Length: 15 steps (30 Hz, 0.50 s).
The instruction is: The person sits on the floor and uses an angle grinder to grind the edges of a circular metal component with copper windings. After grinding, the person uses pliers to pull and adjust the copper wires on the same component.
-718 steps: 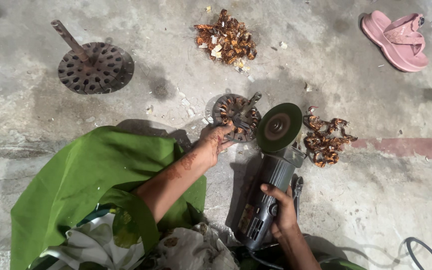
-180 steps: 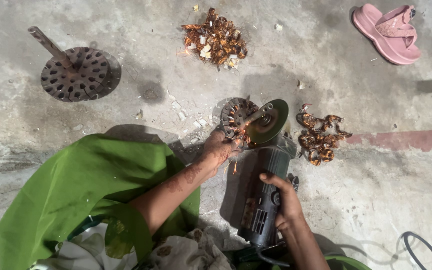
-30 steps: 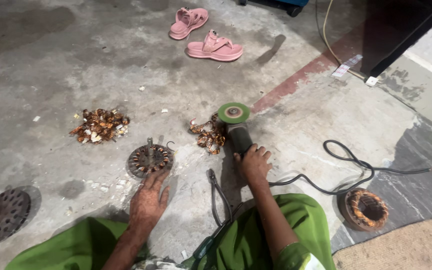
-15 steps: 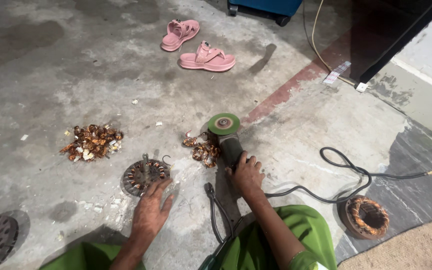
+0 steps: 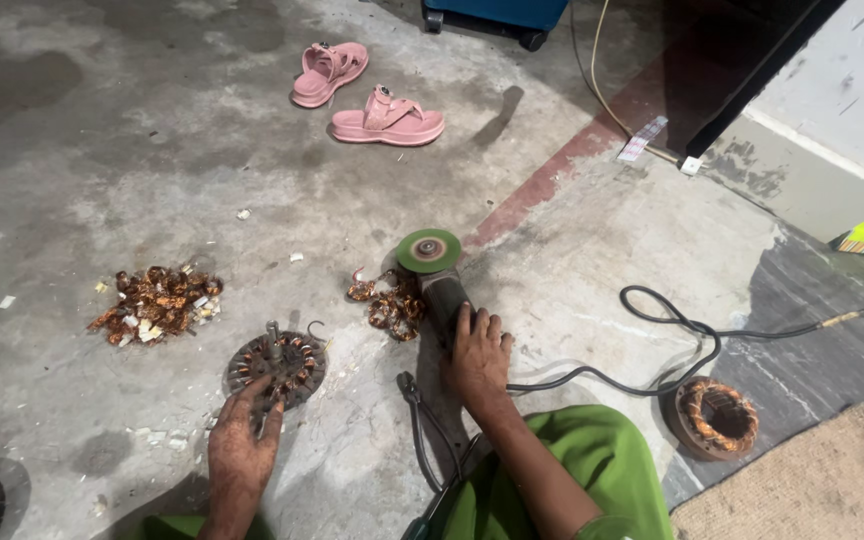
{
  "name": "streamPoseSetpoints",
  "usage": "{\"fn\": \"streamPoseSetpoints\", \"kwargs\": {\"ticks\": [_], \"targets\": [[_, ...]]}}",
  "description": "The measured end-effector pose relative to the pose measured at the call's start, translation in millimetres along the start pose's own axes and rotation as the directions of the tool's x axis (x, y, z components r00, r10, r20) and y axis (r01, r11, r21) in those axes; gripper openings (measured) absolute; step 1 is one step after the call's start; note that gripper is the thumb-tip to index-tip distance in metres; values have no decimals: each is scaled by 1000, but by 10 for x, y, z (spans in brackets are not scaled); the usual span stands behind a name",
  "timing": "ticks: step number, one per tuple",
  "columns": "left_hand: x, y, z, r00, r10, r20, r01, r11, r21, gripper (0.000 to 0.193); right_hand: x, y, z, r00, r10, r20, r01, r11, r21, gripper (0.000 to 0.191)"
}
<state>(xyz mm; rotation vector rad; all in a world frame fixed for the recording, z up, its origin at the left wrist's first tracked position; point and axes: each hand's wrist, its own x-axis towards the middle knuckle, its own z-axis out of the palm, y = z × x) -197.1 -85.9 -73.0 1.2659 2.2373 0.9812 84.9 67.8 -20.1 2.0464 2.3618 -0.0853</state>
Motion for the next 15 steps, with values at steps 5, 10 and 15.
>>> {"fn": "streamPoseSetpoints", "kwargs": {"ticks": [5, 10, 15], "targets": [[15, -115, 29, 991, 22, -134, -29, 998, -55, 44, -216, -160, -224, 979, -203, -1, 198, 958, 206, 87], [43, -284, 217, 948, 119, -295, -134, 990, -32, 57, -519, -81, -318, 893, -324, 313, 203, 910, 362, 55], [123, -384, 339, 950, -230, -212, 119, 893, -434, 52, -600, 89, -169, 816, -194, 544, 159, 981, 112, 64]]}}
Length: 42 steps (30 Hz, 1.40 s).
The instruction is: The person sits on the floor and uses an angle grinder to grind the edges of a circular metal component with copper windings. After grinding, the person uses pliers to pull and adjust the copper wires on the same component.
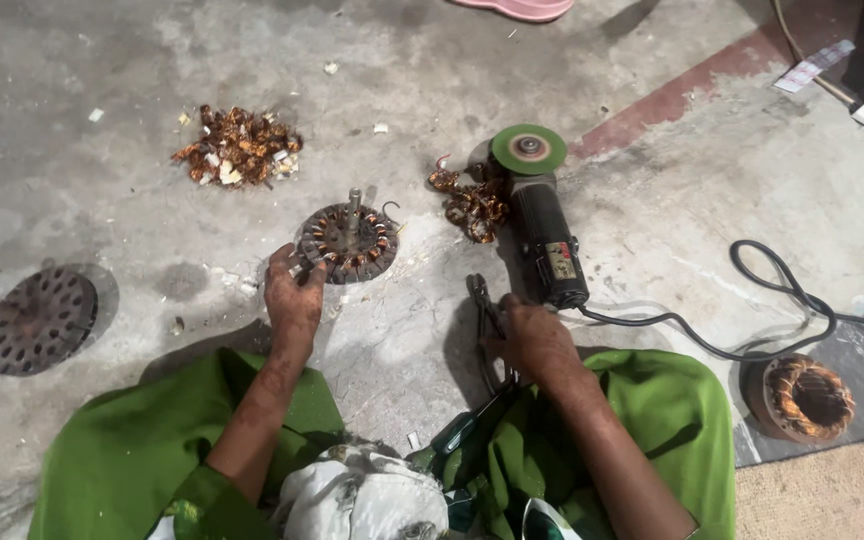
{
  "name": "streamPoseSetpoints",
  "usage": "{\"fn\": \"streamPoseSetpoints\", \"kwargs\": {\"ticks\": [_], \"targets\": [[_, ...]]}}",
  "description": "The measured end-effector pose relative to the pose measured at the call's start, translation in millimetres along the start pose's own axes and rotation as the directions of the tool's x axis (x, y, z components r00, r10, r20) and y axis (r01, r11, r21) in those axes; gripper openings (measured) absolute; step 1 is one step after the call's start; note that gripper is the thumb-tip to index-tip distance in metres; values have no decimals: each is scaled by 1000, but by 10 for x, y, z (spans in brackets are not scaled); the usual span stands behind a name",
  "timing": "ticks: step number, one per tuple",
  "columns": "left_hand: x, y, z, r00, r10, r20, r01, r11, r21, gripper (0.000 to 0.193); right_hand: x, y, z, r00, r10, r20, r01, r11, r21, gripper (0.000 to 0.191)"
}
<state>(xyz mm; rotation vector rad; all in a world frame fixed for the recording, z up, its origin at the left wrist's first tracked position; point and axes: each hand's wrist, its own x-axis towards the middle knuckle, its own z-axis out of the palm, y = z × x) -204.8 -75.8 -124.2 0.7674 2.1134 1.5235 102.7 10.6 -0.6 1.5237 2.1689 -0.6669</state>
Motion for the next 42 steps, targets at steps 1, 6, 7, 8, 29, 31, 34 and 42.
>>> {"fn": "streamPoseSetpoints", "kwargs": {"ticks": [1, 6, 7, 8, 29, 31, 34, 42], "targets": [[23, -12, 43, 979, -202, 37, 204, 978, -51, 49, 42, 47, 5, 1000, 4, -27, -4, 1000, -1, 67], [28, -83, 212, 902, -361, 237, 429, 811, -397, 53, 148, 87, 185, 1000, -2, -10, 2, 1000, -19, 77], [28, -91, 239, 900, -365, 239, 434, 801, -412, 52, 146, 56, 235, 999, -6, -32, 6, 1000, -19, 78], [26, -96, 252, 896, -371, 243, 442, 788, -428, 52, 149, 32, 256, 999, -8, -53, 7, 1000, -22, 78], [15, -130, 358, 661, -538, 523, 750, 445, -490, 50, 194, 75, -133, 951, -60, -304, 108, 984, 141, 34], [-1, -146, 373, 720, -451, 528, 693, 430, -578, 46, 148, 34, -136, 961, -81, -263, 63, 995, -75, 54], [6, -154, 426, 755, -394, 524, 655, 470, -591, 43, -2, -3, -152, 973, -143, -181, 89, 957, -277, 72], [29, -155, 480, 741, -424, 521, 672, 478, -566, 42, -689, -100, 358, 737, -576, 353, 631, 774, -55, 57]]}}
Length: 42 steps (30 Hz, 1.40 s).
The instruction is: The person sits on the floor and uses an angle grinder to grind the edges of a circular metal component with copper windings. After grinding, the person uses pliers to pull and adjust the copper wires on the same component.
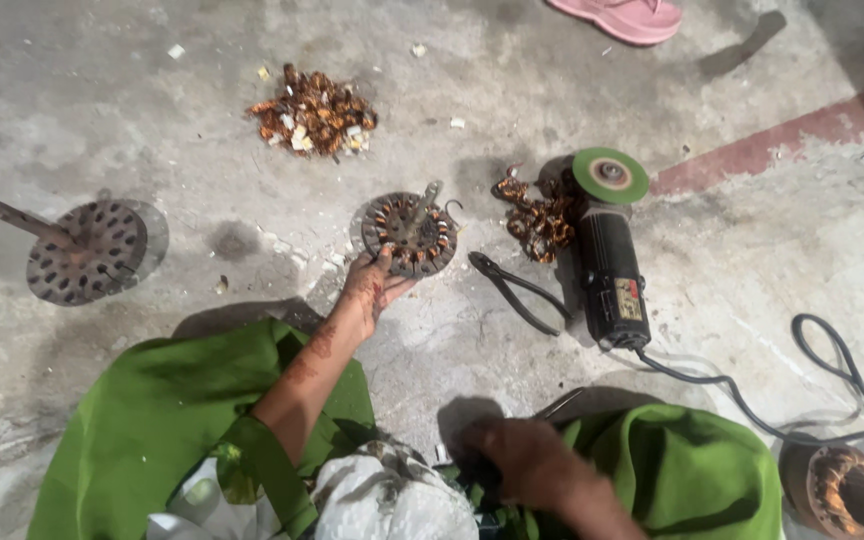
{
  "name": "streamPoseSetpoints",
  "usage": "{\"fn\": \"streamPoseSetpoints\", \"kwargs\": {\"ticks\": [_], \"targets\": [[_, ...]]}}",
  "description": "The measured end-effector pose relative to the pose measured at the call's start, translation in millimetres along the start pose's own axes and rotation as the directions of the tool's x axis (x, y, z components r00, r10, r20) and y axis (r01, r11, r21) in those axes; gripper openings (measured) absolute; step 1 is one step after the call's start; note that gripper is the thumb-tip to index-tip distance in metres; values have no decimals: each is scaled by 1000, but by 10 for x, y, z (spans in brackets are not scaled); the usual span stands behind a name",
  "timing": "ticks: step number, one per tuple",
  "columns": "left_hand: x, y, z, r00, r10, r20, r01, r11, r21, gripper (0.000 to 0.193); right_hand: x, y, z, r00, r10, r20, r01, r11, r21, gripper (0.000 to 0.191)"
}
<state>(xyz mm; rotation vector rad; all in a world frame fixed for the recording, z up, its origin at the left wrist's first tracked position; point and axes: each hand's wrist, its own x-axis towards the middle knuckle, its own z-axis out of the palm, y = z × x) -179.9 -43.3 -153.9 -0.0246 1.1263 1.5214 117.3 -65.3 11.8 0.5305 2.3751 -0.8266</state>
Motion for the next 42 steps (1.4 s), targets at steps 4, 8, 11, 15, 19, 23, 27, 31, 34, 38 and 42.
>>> {"fn": "streamPoseSetpoints", "kwargs": {"ticks": [4, 8, 11, 15, 19, 23, 27, 31, 34, 38, 42], "targets": [[-8, -11, 27, 1000, -3, -13, 3, 1000, 5, 43, 139, -36, 41, 990, -12, -141, -8, 990, -140, 54], [17, 24, 10, 999, -34, -20, 34, 999, 2, 45, 206, -56, -98, 998, 63, -8, -64, 986, -155, 40], [8, 55, -18, 999, -47, -9, 47, 999, -13, 50, 226, -112, -166, 982, 152, 109, -124, 966, -228, 37], [-118, 74, -85, 991, -134, -6, 133, 983, -128, 52, 183, -4, -320, 990, 129, -62, -130, 991, -15, 34], [-305, 25, -33, 978, -164, -128, 158, 986, -55, 57, 268, 230, -494, 991, 135, -15, -131, 978, 165, 32], [-349, -10, 45, 980, -127, -156, 132, 991, 26, 50, 444, 486, -635, 939, 115, -325, -27, 964, 263, 31], [-299, -7, 51, 965, -156, -211, 182, 977, 111, 49, 758, 774, -840, 753, 233, -615, -308, 951, -16, 54], [-282, -48, 6, 961, -173, -215, 215, 959, 186, 50, 1011, 912, -867, 778, 307, -548, -391, 920, -40, 66], [-265, -62, -51, 952, -188, -242, 235, 955, 183, 52, 1092, 911, -827, 771, 343, -537, -443, 894, -65, 66], [-229, -43, -45, 967, -156, -200, 180, 978, 104, 47, 1077, 848, -834, 743, 401, -536, -470, 883, 9, 71], [-282, 25, -12, 968, -136, -209, 162, 980, 117, 45, 1065, 764, -836, 718, 486, -498, -484, 863, 144, 62]]}}
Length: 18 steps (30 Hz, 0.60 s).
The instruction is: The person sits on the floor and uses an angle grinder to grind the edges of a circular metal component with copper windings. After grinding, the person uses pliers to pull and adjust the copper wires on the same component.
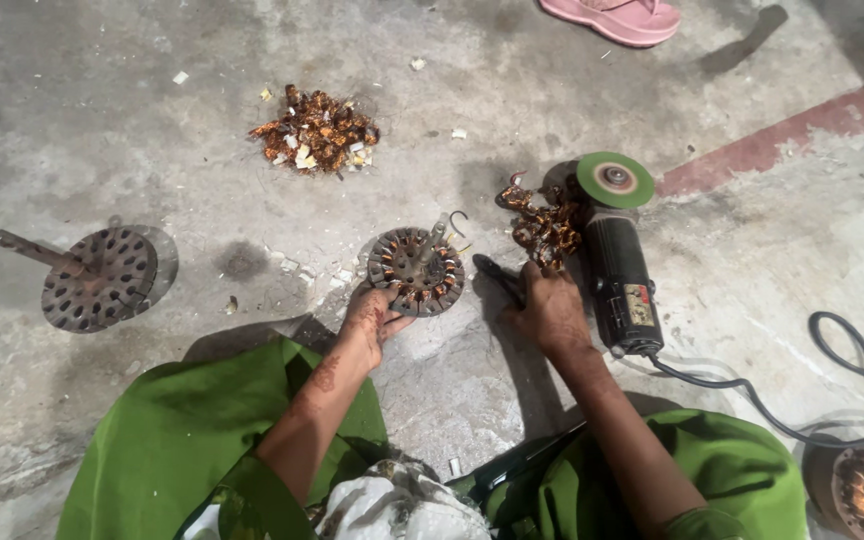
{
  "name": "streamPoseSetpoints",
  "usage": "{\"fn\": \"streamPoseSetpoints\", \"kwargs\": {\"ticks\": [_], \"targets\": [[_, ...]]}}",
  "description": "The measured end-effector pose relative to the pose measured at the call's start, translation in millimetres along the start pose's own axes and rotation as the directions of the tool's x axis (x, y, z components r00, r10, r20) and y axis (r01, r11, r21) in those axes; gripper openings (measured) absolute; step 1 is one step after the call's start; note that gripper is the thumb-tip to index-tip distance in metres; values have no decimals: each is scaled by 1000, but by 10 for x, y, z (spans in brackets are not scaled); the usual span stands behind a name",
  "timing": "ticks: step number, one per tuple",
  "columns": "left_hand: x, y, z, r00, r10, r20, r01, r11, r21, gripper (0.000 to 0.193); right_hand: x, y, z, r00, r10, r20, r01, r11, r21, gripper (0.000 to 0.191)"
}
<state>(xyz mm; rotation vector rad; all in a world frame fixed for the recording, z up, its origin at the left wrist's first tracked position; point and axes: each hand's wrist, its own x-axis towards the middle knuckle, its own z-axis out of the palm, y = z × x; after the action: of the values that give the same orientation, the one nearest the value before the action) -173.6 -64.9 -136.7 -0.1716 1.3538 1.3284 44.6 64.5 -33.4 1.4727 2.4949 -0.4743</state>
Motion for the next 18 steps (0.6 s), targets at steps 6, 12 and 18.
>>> {"fn": "streamPoseSetpoints", "kwargs": {"ticks": [6, 12, 18], "targets": [[-31, 17, -18, 999, 19, 27, -19, 1000, -8, 47, -49, 207, 99, 986, 98, 135, -154, 841, 519, 34], [104, -144, -50, 997, -11, 80, 20, 993, -117, 47, -210, 358, 399, 962, -61, 268, -212, 456, 864, 30], [155, -193, -95, 989, 22, 147, -5, 993, -114, 44, -386, 137, 400, 995, -95, -14, 96, 975, 198, 43]]}}
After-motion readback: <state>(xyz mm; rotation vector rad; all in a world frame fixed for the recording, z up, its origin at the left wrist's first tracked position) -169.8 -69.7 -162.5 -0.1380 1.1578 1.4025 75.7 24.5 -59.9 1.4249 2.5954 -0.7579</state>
